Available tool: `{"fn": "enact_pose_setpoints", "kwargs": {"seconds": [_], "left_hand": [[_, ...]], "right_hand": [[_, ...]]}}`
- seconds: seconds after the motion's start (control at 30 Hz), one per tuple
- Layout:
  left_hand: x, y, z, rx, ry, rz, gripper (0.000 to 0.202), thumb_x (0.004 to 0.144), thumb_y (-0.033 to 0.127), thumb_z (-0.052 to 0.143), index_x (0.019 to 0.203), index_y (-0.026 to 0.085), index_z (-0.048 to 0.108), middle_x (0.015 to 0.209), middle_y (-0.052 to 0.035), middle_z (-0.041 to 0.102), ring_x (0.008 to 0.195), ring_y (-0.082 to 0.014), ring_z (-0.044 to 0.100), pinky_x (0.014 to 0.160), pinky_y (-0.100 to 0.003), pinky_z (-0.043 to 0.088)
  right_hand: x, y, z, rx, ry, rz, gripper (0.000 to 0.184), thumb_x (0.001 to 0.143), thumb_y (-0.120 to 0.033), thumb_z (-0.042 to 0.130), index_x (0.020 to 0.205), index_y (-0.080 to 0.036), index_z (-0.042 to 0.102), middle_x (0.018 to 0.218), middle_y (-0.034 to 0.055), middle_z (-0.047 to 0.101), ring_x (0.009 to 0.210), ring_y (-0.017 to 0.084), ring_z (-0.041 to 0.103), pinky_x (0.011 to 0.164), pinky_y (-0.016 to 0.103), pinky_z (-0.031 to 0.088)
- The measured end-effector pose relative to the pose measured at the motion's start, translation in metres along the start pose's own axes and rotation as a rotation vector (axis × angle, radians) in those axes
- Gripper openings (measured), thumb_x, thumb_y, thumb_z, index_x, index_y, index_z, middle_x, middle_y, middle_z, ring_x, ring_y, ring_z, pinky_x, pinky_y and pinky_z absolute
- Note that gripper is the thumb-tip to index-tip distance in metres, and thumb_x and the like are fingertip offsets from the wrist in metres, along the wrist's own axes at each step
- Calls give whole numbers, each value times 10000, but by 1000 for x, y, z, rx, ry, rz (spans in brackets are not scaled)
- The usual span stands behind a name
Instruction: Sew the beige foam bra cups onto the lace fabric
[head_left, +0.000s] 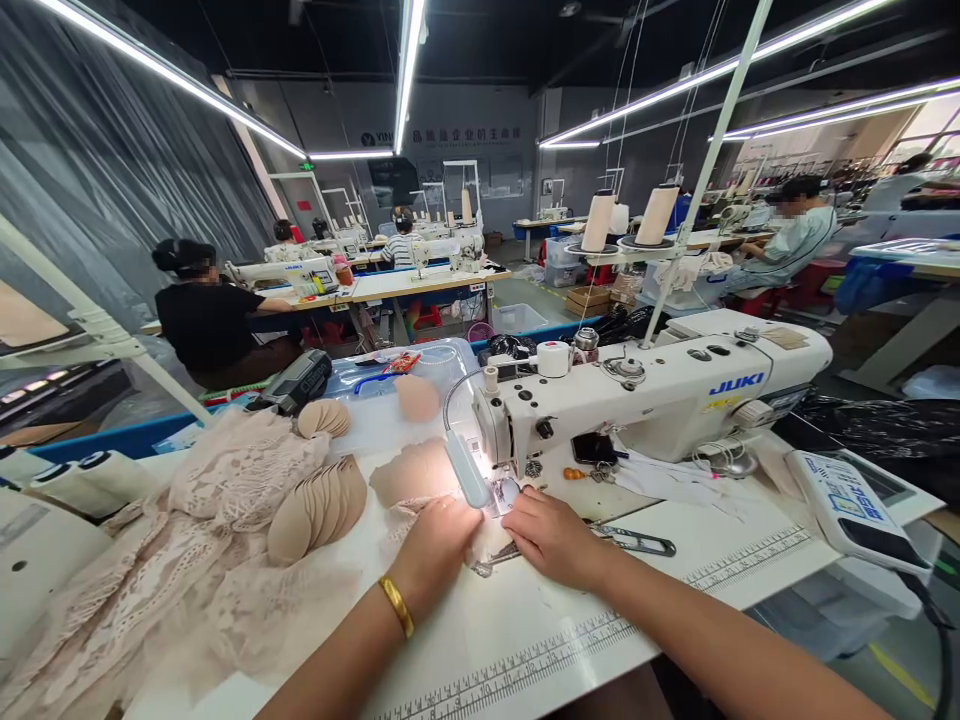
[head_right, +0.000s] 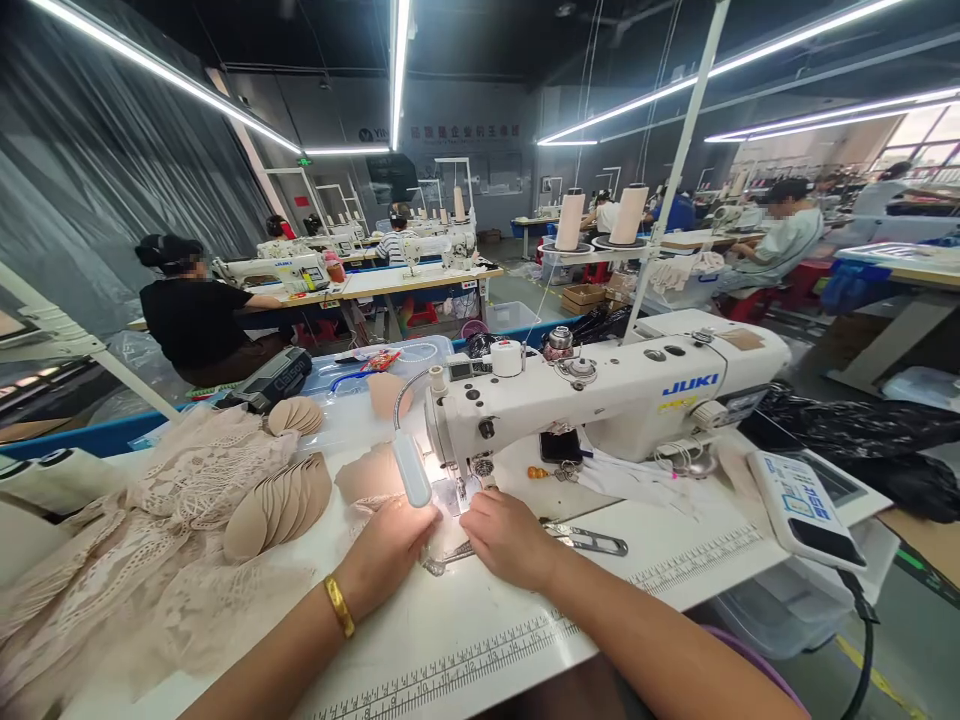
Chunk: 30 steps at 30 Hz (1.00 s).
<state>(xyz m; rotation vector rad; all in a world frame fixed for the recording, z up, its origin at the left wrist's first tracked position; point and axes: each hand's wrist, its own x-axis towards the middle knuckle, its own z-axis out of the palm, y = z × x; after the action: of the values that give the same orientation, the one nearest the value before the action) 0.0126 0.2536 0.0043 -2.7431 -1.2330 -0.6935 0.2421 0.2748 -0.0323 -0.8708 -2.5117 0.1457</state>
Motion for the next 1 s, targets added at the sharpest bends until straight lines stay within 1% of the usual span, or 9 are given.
{"fn": "enact_pose_setpoints", "kwargs": {"seconds": [0.17,0.27,0.37,0.43,0.53,0.67,0.83,0.93,1.0], "left_hand": [[-19,4,-3,-20,-49,-9,216,1023,183,452,1040,212,665,950,-60,702,851,-245,602,801,-393,482],[-21,0,-7,-33,-78,-8,199,1019,205,493,1095,219,676,910,-54,680,855,-254,591,814,-406,479],[-23,-6,-7,-66,-66,2,204,1017,186,501,1119,225,674,1003,-68,697,947,-263,603,876,-422,478],[-25,-10,-3,-90,-58,8,220,1012,160,495,1123,227,672,1067,-72,704,970,-264,600,882,-424,476],[-28,-12,3,-100,-55,3,217,1001,136,499,1070,228,684,987,-58,698,897,-251,587,816,-405,469],[-31,-9,8,-124,-103,-67,209,1002,112,508,921,216,671,932,-47,686,886,-247,588,803,-400,450],[-33,-4,12,-113,-84,-97,180,953,81,578,837,203,643,892,-45,703,867,-255,626,794,-394,474],[-33,-3,13,-101,-65,-92,157,923,76,594,835,201,634,813,-48,701,775,-247,642,723,-371,496],[-34,-2,14,-109,-39,-79,141,906,72,601,907,206,646,840,-50,724,780,-247,660,721,-366,515]], "right_hand": [[1,-12,4,-9,-31,-28,199,933,-65,510,792,-201,549,818,26,563,811,202,476,692,307,368],[-1,-14,2,37,-53,-38,205,905,-34,487,799,-200,541,809,27,551,800,202,459,685,306,367],[-1,-14,0,80,-62,-40,213,928,-39,449,837,-199,556,808,36,550,796,211,442,698,316,381],[-1,-14,-1,114,-50,-40,201,957,-66,440,889,-198,575,816,42,557,800,216,442,709,323,392],[-2,-13,0,159,-19,-15,193,999,-113,433,946,-198,598,823,46,564,804,217,452,705,322,401],[-2,-14,1,171,22,23,215,1033,-154,422,954,-207,615,830,49,573,809,216,475,701,322,412],[1,-22,-1,156,65,35,261,1039,-179,400,921,-211,631,795,55,579,783,225,513,680,342,434],[2,-31,-2,195,68,68,298,1060,-253,389,908,-225,644,793,63,597,785,242,552,680,363,452],[0,-38,0,316,81,152,290,1070,-362,411,963,-246,655,812,58,623,791,253,590,702,376,474]]}}
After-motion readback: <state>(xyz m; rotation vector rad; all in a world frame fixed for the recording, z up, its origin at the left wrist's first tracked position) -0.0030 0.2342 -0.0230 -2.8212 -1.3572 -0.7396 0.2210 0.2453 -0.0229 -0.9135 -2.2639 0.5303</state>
